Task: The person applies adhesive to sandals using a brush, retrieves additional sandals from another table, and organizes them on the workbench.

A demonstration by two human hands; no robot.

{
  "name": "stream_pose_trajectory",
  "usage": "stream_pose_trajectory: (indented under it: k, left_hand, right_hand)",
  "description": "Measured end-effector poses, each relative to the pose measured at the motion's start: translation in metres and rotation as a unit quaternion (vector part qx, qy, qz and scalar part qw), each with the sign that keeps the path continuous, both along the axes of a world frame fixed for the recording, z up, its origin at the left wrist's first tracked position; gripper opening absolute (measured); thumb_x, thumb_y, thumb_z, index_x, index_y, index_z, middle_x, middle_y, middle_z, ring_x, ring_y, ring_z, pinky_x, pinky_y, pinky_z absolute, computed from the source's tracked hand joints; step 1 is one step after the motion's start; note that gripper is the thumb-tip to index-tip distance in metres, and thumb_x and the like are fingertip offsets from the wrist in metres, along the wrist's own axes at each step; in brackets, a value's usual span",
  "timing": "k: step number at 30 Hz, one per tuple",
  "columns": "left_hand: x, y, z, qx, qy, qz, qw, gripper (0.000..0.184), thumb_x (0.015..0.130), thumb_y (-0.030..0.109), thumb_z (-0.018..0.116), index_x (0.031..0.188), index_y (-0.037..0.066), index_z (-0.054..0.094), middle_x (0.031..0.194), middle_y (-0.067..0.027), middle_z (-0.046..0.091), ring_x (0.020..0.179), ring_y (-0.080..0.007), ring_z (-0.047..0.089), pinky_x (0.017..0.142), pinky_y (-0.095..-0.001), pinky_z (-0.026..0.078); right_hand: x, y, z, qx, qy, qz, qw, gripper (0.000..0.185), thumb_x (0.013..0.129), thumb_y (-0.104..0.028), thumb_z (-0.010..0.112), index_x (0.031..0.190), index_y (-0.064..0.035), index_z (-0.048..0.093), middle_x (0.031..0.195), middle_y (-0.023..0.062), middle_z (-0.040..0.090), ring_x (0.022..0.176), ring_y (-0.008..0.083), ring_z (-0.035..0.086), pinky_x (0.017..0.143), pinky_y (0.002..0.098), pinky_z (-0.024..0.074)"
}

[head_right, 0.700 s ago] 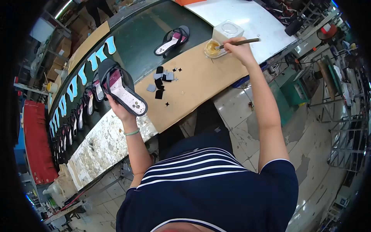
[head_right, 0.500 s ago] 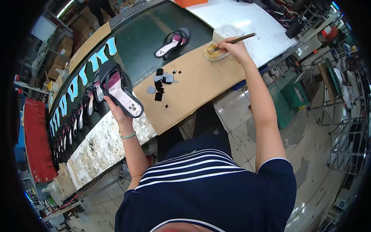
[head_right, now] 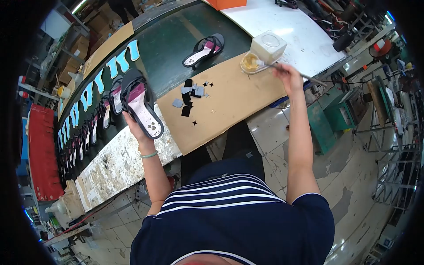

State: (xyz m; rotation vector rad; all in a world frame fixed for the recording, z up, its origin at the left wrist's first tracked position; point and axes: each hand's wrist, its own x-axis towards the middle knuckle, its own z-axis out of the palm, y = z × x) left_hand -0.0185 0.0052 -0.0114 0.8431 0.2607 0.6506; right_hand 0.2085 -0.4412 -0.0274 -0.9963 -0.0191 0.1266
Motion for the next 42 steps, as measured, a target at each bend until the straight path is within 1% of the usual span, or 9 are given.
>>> stream_pose_trajectory:
  k: [3, 5, 9, 10, 13, 15, 20, 29, 42]
  left_hand:
    - [0.001, 0.001, 0.001, 0.000, 0.004, -0.009, 1.000, 0.062, 0.098, 0.053, 0.023, 0.132, 0.005, 0.045, 0.123, -0.0089, 0.056, 0.110, -0.0210, 0.056, 0.095, -0.0340, 0.044]
    - [0.004, 0.006, -0.007, -0.018, 0.009, -0.052, 0.998, 0.066, 0.097, 0.056, 0.024, 0.130, 0.003, 0.046, 0.118, -0.0095, 0.059, 0.104, -0.0205, 0.060, 0.088, -0.0324, 0.049]
    - [0.013, 0.002, -0.012, -0.055, 0.028, -0.144, 0.988, 0.073, 0.092, 0.062, 0.031, 0.124, -0.001, 0.049, 0.103, -0.0145, 0.065, 0.081, -0.0223, 0.067, 0.068, -0.0318, 0.056]
    - [0.017, -0.005, -0.011, -0.082, 0.030, -0.140, 0.986, 0.076, 0.090, 0.065, 0.034, 0.122, -0.002, 0.050, 0.100, -0.0175, 0.065, 0.073, -0.0249, 0.068, 0.061, -0.0332, 0.058]
    - [0.012, -0.025, 0.008, -0.066, -0.015, -0.252, 0.965, 0.074, 0.093, 0.063, 0.026, 0.121, -0.001, 0.051, 0.099, -0.0134, 0.065, 0.079, -0.0190, 0.067, 0.065, -0.0285, 0.057]
    - [0.012, -0.036, 0.017, -0.088, -0.012, -0.245, 0.965, 0.076, 0.093, 0.063, 0.023, 0.123, -0.002, 0.050, 0.097, -0.0143, 0.065, 0.076, -0.0194, 0.067, 0.064, -0.0286, 0.058]
    - [0.012, -0.051, 0.032, -0.054, 0.000, -0.246, 0.968, 0.080, 0.093, 0.065, 0.019, 0.125, -0.003, 0.048, 0.102, -0.0153, 0.065, 0.081, -0.0195, 0.067, 0.068, -0.0293, 0.058]
    - [0.010, -0.053, 0.031, -0.032, -0.011, -0.249, 0.968, 0.077, 0.094, 0.063, 0.016, 0.124, 0.000, 0.049, 0.104, -0.0140, 0.064, 0.082, -0.0189, 0.066, 0.068, -0.0292, 0.058]
    - [0.006, -0.050, 0.028, -0.035, -0.007, -0.265, 0.964, 0.079, 0.093, 0.065, 0.017, 0.121, -0.001, 0.052, 0.099, -0.0133, 0.065, 0.080, -0.0174, 0.066, 0.066, -0.0278, 0.057]
  right_hand:
    - [-0.038, -0.003, -0.039, -0.072, 0.115, 0.094, 0.986, 0.023, 0.085, -0.011, 0.050, 0.096, 0.0073, 0.061, 0.091, 0.0182, 0.065, 0.080, 0.0279, 0.064, 0.072, 0.0390, 0.0528]
    - [-0.078, 0.021, -0.009, 0.138, 0.087, 0.267, 0.950, 0.023, 0.085, -0.011, 0.051, 0.097, 0.0059, 0.061, 0.089, 0.0178, 0.064, 0.079, 0.0277, 0.064, 0.073, 0.0400, 0.0521]
    - [-0.117, 0.077, 0.073, 0.234, 0.023, 0.296, 0.926, 0.024, 0.085, -0.012, 0.052, 0.096, 0.0056, 0.062, 0.087, 0.0177, 0.063, 0.076, 0.0280, 0.064, 0.071, 0.0395, 0.0519]
    - [-0.122, 0.090, 0.089, 0.188, -0.039, 0.283, 0.940, 0.024, 0.085, -0.012, 0.051, 0.098, 0.0057, 0.062, 0.086, 0.0176, 0.063, 0.075, 0.0278, 0.064, 0.071, 0.0388, 0.0518]
    - [-0.136, 0.133, 0.120, 0.063, -0.142, 0.262, 0.952, 0.022, 0.086, -0.009, 0.053, 0.099, 0.0064, 0.063, 0.085, 0.0170, 0.063, 0.076, 0.0259, 0.063, 0.072, 0.0363, 0.0516]
    - [-0.142, 0.161, 0.123, -0.017, -0.187, 0.254, 0.949, 0.020, 0.086, -0.007, 0.054, 0.098, 0.0069, 0.063, 0.086, 0.0165, 0.064, 0.078, 0.0240, 0.063, 0.072, 0.0343, 0.0515]
    - [-0.136, 0.209, 0.101, -0.227, -0.370, 0.092, 0.896, 0.010, 0.081, -0.002, 0.065, 0.089, 0.0038, 0.068, 0.085, 0.0076, 0.065, 0.077, 0.0125, 0.062, 0.068, 0.0225, 0.0481]
    - [-0.127, 0.232, 0.083, -0.212, -0.426, 0.055, 0.878, 0.011, 0.081, -0.003, 0.066, 0.091, 0.0010, 0.069, 0.086, 0.0060, 0.065, 0.076, 0.0111, 0.061, 0.067, 0.0224, 0.0476]
    - [-0.087, 0.226, 0.097, -0.228, -0.373, 0.212, 0.874, 0.012, 0.084, -0.011, 0.065, 0.091, -0.0022, 0.071, 0.079, 0.0015, 0.065, 0.073, 0.0081, 0.061, 0.069, 0.0206, 0.0481]
